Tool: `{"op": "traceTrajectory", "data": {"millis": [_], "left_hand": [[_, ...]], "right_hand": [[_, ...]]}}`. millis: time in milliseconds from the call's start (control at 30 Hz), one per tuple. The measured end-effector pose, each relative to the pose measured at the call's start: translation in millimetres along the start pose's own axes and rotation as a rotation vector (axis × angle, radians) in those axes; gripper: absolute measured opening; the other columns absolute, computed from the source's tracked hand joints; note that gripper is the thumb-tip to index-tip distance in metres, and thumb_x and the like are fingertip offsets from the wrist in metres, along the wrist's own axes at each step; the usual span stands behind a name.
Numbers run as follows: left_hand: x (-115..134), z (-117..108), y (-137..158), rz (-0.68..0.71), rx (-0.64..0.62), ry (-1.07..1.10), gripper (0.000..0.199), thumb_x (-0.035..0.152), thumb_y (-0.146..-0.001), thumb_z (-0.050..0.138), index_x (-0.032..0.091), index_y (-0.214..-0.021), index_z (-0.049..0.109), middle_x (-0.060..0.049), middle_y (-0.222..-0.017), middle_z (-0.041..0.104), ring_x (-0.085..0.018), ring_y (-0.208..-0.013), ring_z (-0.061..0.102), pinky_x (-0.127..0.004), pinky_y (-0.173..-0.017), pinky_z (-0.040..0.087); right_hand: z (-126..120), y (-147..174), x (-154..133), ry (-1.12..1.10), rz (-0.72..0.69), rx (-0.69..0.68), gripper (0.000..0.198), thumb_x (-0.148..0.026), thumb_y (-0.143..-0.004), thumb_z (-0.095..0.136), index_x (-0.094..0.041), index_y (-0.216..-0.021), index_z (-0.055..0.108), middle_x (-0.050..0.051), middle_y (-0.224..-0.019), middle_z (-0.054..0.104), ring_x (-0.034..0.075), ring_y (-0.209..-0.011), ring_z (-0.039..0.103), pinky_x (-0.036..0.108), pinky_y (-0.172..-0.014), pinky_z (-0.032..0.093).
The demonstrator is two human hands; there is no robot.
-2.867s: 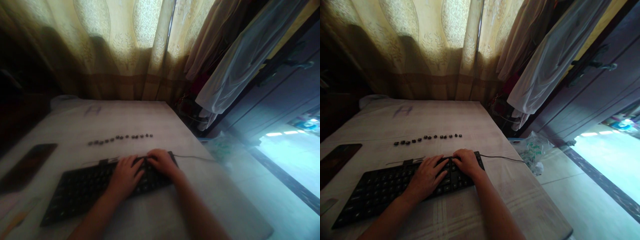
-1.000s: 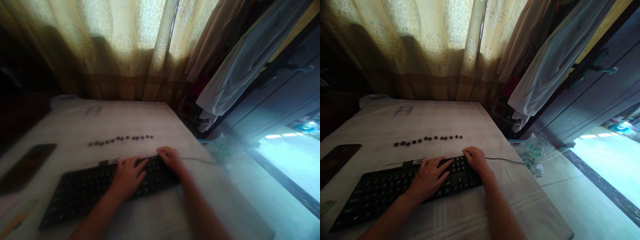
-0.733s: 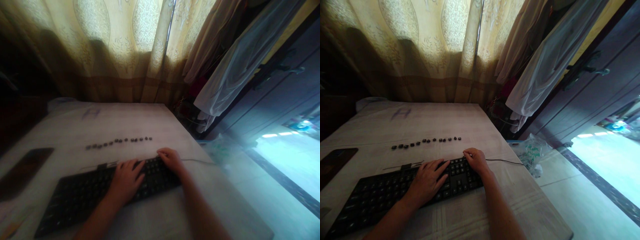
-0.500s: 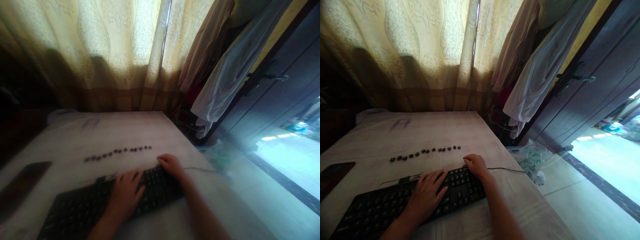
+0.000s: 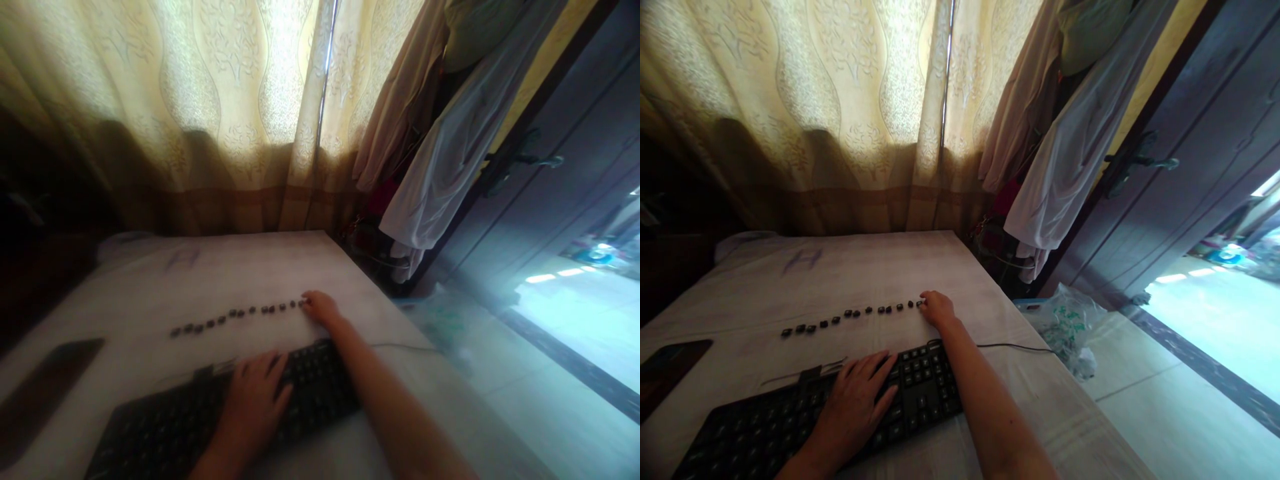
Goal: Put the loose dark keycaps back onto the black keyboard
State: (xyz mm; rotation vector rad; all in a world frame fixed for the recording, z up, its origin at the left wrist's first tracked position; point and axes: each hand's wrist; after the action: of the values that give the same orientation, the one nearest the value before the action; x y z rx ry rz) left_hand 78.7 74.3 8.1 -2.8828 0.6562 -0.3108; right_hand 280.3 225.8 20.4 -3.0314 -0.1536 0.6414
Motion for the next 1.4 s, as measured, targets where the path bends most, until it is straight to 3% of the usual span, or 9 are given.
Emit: {"op": "traceTrajectory", "data": {"millis": [133, 300, 533, 700, 933, 1400], "left_hand": [[2, -5, -1, -0.001, -0.011, 0.007, 0.044, 0.037, -0.090, 0.050, 0.025, -0.131, 0.058, -0.009, -0.132, 0.063, -0.027, -0.117, 0.058, -0.049, -0.102, 0.039], [4, -9, -2, -0.006, -0.035, 0.005, 0.044, 0.036, -0.091, 0.049, 0.026, -0.134, 0.055, -0.007, -0.134, 0.061, -0.026, -0.120, 0.056, -0.048, -0.103, 0.037], [-2, -5, 8, 0.062, 0.000, -0.084, 0.048, 0.042, -0.091, 0.049, 0.021, -0.133, 0.055, -0.012, -0.140, 0.056, -0.031, -0.126, 0.053, -0.054, -0.105, 0.036], [-6, -6, 22, 0.081, 0.133, -0.081, 0.043, 0.039, -0.092, 0.048, 0.019, -0.128, 0.059, -0.012, -0.131, 0.062, -0.031, -0.122, 0.056, -0.054, -0.105, 0.038], [-6, -5, 23, 0.059, 0.158, 0.008, 0.042, 0.038, -0.091, 0.048, 0.018, -0.127, 0.060, -0.012, -0.126, 0.064, -0.029, -0.115, 0.058, -0.050, -0.102, 0.044], [2, -5, 14, 0.031, 0.100, 0.020, 0.046, 0.038, -0.089, 0.054, 0.023, -0.133, 0.055, -0.010, -0.129, 0.061, -0.029, -0.118, 0.054, -0.050, -0.104, 0.041]], "right_hand": [[4, 0, 0, 0.011, -0.004, 0.029, 0.017, -0.022, -0.086, 0.061, -0.023, -0.097, 0.074, 0.008, -0.106, 0.072, 0.021, -0.099, 0.066, 0.030, -0.085, 0.048], [-6, 11, -2, -0.027, -0.006, 0.056, 0.015, -0.023, -0.085, 0.063, -0.024, -0.095, 0.075, 0.005, -0.100, 0.074, 0.019, -0.093, 0.067, 0.028, -0.082, 0.048], [-15, 82, -20, -0.246, -0.136, 0.115, 0.017, -0.019, -0.084, 0.064, -0.020, -0.097, 0.074, 0.004, -0.096, 0.073, 0.015, -0.081, 0.066, 0.025, -0.077, 0.050], [-6, 121, -34, -0.297, -0.252, 0.150, 0.013, -0.015, -0.080, 0.067, -0.021, -0.088, 0.074, 0.005, -0.096, 0.072, 0.020, -0.095, 0.064, 0.031, -0.089, 0.048], [1, 118, -38, -0.198, -0.284, 0.082, 0.013, -0.017, -0.079, 0.070, -0.021, -0.090, 0.076, 0.008, -0.103, 0.072, 0.022, -0.101, 0.063, 0.036, -0.094, 0.046], [2, 113, -38, -0.155, -0.292, 0.006, 0.017, -0.018, -0.082, 0.068, -0.023, -0.095, 0.077, 0.006, -0.103, 0.074, 0.020, -0.099, 0.066, 0.032, -0.093, 0.047]]}}
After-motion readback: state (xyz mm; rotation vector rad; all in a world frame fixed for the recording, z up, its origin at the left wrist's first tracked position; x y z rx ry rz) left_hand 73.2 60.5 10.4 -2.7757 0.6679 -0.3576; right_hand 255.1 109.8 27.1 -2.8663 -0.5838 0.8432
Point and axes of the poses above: each hand's wrist, its own y-axis away from the middle knuckle, its own z-axis out of the palm, x = y × z
